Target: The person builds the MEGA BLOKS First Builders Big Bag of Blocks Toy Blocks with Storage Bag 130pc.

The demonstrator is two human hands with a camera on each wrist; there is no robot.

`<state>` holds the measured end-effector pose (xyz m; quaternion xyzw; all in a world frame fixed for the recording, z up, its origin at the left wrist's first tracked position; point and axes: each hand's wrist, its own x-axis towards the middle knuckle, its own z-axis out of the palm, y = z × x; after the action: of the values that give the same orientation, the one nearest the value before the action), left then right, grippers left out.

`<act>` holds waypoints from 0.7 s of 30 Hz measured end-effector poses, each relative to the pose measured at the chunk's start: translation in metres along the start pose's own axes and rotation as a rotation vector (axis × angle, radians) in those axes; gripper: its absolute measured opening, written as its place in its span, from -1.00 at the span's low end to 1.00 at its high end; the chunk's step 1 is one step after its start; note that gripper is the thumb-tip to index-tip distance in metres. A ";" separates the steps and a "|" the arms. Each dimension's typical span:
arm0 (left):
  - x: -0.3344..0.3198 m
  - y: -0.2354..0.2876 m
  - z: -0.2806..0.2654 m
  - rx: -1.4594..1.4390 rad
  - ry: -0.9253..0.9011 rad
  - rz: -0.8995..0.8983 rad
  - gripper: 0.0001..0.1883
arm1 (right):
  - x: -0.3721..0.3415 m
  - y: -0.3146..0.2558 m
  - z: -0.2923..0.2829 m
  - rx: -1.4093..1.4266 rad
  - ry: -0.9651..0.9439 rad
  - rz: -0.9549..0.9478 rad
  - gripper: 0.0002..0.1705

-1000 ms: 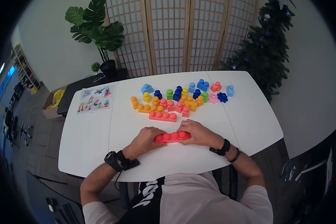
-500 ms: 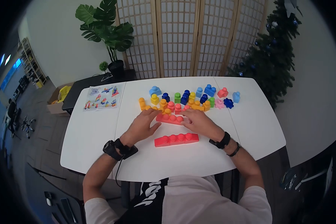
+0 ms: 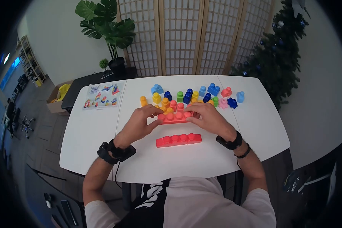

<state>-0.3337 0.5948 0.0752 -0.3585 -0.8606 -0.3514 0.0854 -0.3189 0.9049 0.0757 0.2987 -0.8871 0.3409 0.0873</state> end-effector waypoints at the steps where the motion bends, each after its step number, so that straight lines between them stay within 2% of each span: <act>1: -0.002 0.010 -0.004 -0.006 -0.005 0.001 -0.68 | -0.004 -0.010 -0.009 0.027 -0.021 0.021 -0.63; 6: -0.019 0.027 0.000 -0.074 -0.108 0.001 -0.69 | -0.034 -0.024 -0.015 0.044 -0.082 0.031 -0.63; 8: -0.024 0.025 0.006 -0.061 -0.127 0.002 -0.69 | -0.042 -0.023 -0.008 -0.074 -0.121 0.006 -0.66; 14: -0.032 0.023 0.016 -0.053 -0.179 0.005 -0.73 | -0.047 -0.019 0.004 -0.035 -0.213 0.066 -0.70; 21: -0.036 0.025 0.021 0.046 -0.175 0.050 -0.72 | -0.052 -0.012 0.015 -0.114 -0.186 0.006 -0.70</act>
<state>-0.2878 0.6010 0.0590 -0.4072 -0.8634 -0.2966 0.0270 -0.2695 0.9123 0.0519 0.3209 -0.9102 0.2611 0.0203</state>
